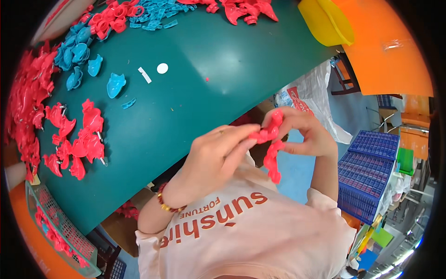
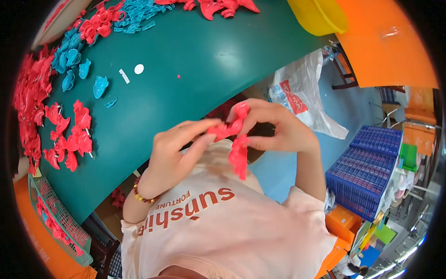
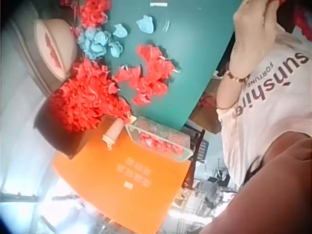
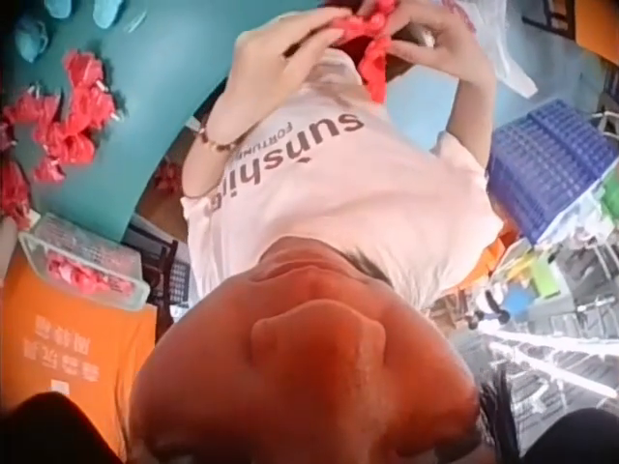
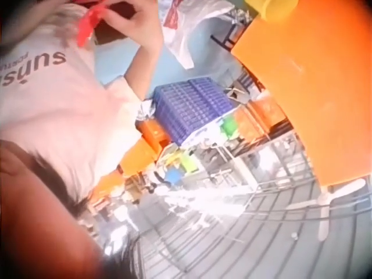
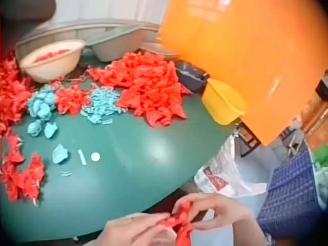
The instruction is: Assembling small plastic bird-shaped toy components by snapping parts together and inserting metal pins at a workbench.
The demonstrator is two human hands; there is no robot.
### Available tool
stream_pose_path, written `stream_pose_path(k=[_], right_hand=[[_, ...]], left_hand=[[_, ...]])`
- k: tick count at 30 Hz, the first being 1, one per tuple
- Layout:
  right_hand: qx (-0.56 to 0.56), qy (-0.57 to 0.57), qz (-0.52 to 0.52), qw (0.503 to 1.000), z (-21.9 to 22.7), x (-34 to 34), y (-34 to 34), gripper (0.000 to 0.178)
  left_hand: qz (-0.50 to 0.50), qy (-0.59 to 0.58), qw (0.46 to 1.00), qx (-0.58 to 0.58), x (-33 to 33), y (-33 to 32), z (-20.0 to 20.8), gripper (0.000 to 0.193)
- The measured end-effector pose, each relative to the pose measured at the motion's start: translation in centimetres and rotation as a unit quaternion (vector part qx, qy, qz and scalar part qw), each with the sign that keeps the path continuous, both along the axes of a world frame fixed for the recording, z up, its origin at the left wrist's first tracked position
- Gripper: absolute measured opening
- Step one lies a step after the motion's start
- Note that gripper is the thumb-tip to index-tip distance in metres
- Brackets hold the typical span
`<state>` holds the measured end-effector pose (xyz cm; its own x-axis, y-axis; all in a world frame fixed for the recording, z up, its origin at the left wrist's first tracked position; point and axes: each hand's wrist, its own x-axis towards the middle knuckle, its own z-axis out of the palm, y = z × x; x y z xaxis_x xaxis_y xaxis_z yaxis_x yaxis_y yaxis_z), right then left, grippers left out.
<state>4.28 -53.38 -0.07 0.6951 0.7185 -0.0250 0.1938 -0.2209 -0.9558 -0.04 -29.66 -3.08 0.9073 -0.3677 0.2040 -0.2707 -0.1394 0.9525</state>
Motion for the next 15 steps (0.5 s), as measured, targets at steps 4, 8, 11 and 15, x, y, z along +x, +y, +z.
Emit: stream_pose_path(k=[4, 8, 11, 15], right_hand=[[-0.117, 0.039, -0.035, 0.992, -0.2, 0.1, -3.0, 0.013], [-0.252, 0.082, -0.046, 0.963, -2.4, 0.6, -4.2, 0.021], [-0.347, -0.020, -0.027, 0.937, -3.9, 0.9, -4.3, 0.028], [-0.345, -0.001, 0.025, 0.938, -0.2, 1.3, -1.2, 0.028]], left_hand=[[0.087, 0.040, 0.995, -0.023, -0.6, -1.1, -1.1, 0.029], [0.073, 0.012, 0.996, 0.055, -1.6, 2.5, -0.3, 0.026], [0.130, -0.056, 0.987, 0.076, -3.0, 5.2, 0.3, 0.020], [0.237, -0.053, 0.965, 0.104, -4.1, 7.7, 1.3, 0.016]])
